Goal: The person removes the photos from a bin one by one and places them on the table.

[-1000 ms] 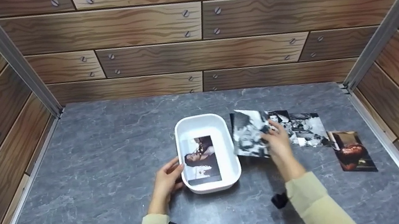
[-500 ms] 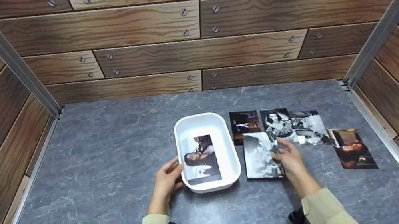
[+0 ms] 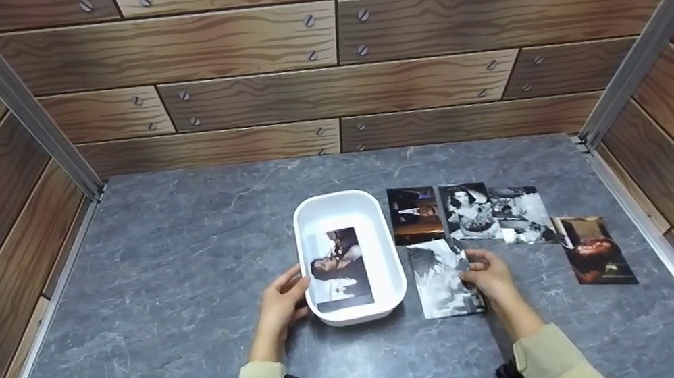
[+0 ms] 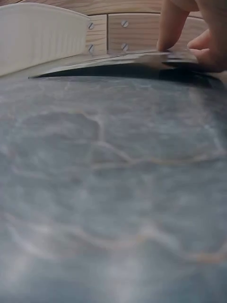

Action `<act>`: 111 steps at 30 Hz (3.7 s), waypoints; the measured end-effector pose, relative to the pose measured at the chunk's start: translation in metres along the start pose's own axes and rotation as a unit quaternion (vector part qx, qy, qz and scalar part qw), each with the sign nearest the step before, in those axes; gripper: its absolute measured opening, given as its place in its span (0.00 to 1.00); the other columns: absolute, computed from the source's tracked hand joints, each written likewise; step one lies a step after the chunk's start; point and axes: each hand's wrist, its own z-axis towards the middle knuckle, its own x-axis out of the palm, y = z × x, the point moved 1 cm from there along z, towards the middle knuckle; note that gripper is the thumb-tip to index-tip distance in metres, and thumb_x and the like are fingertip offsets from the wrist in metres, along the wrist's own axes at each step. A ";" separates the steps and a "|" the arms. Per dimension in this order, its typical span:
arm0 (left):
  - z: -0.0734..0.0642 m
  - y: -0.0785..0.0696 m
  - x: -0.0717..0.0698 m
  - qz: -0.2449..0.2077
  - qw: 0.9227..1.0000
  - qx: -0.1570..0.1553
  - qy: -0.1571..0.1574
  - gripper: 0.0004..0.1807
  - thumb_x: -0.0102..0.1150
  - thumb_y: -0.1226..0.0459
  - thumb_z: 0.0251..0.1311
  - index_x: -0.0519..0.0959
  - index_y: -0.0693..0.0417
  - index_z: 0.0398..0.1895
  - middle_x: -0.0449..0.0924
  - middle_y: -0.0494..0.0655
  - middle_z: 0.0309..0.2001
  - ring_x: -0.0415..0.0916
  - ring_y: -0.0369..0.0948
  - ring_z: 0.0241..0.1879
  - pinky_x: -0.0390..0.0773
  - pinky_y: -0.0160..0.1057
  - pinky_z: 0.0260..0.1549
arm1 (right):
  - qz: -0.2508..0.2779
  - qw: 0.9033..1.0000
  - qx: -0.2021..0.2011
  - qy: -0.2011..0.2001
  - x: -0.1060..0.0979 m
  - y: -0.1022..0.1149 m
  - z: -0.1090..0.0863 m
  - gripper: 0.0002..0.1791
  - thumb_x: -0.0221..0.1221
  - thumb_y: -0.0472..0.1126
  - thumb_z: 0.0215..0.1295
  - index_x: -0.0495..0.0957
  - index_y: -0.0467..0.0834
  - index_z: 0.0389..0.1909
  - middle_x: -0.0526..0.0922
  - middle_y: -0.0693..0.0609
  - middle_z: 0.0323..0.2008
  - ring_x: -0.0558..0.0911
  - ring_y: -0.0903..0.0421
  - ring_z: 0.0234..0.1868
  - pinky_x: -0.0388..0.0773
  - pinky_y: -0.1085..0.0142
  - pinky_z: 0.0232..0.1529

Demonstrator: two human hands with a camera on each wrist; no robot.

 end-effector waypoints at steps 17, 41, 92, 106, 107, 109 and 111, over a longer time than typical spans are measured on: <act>-0.001 -0.001 0.000 0.008 1.000 -0.003 -0.006 0.26 0.59 0.62 0.65 0.71 0.57 0.66 0.73 0.64 0.61 0.81 0.43 0.42 0.84 0.37 0.27 | -0.145 0.987 -0.075 0.001 -0.003 -0.007 0.003 0.26 0.68 0.30 0.47 0.74 0.26 0.49 0.78 0.46 0.26 0.74 0.57 0.27 0.73 0.70 0.29; -0.002 -0.001 0.001 0.009 1.000 0.003 -0.006 0.26 0.59 0.62 0.65 0.71 0.58 0.65 0.73 0.65 0.61 0.80 0.44 0.44 0.85 0.37 0.28 | 0.018 0.998 -0.055 0.023 0.021 0.073 0.002 0.44 0.65 0.43 0.62 0.53 0.37 0.73 0.60 0.31 0.69 0.65 0.38 0.68 0.67 0.54 0.68; 0.002 -0.003 0.000 0.006 1.000 0.005 -0.010 0.25 0.59 0.63 0.65 0.72 0.58 0.64 0.76 0.63 0.58 0.80 0.40 0.40 0.84 0.37 0.27 | -0.335 0.937 -0.065 0.075 0.182 0.072 -0.029 0.56 0.80 0.48 0.35 0.62 0.35 0.66 0.64 0.34 0.59 0.64 0.38 0.63 0.65 0.52 0.66; -0.001 -0.002 0.001 0.013 1.000 0.004 -0.009 0.25 0.59 0.62 0.64 0.72 0.57 0.65 0.75 0.63 0.59 0.80 0.42 0.42 0.85 0.39 0.29 | -0.331 0.940 -0.066 0.050 0.182 0.072 -0.031 0.46 0.81 0.42 0.31 0.67 0.30 0.52 0.67 0.32 0.54 0.67 0.38 0.58 0.69 0.52 0.63; -0.002 -0.002 0.001 0.014 1.000 0.004 -0.008 0.26 0.59 0.62 0.64 0.72 0.57 0.65 0.75 0.63 0.60 0.80 0.42 0.42 0.85 0.39 0.29 | -0.329 0.941 -0.061 0.050 0.182 0.072 -0.031 0.46 0.81 0.42 0.31 0.66 0.30 0.51 0.67 0.32 0.53 0.67 0.38 0.58 0.69 0.52 0.63; -0.002 -0.002 0.001 0.017 1.000 0.002 -0.009 0.26 0.59 0.62 0.64 0.71 0.57 0.65 0.74 0.63 0.60 0.80 0.42 0.42 0.85 0.40 0.30 | -0.321 0.944 -0.050 0.050 0.183 0.072 -0.030 0.45 0.81 0.41 0.32 0.66 0.30 0.50 0.67 0.32 0.53 0.67 0.39 0.58 0.69 0.52 0.63; -0.002 -0.001 0.001 0.017 1.000 -0.001 -0.011 0.26 0.59 0.62 0.64 0.72 0.57 0.65 0.74 0.63 0.60 0.80 0.43 0.42 0.85 0.40 0.30 | -0.311 0.948 -0.038 0.049 0.183 0.071 -0.029 0.44 0.80 0.40 0.33 0.67 0.30 0.50 0.67 0.33 0.52 0.67 0.39 0.58 0.69 0.53 0.62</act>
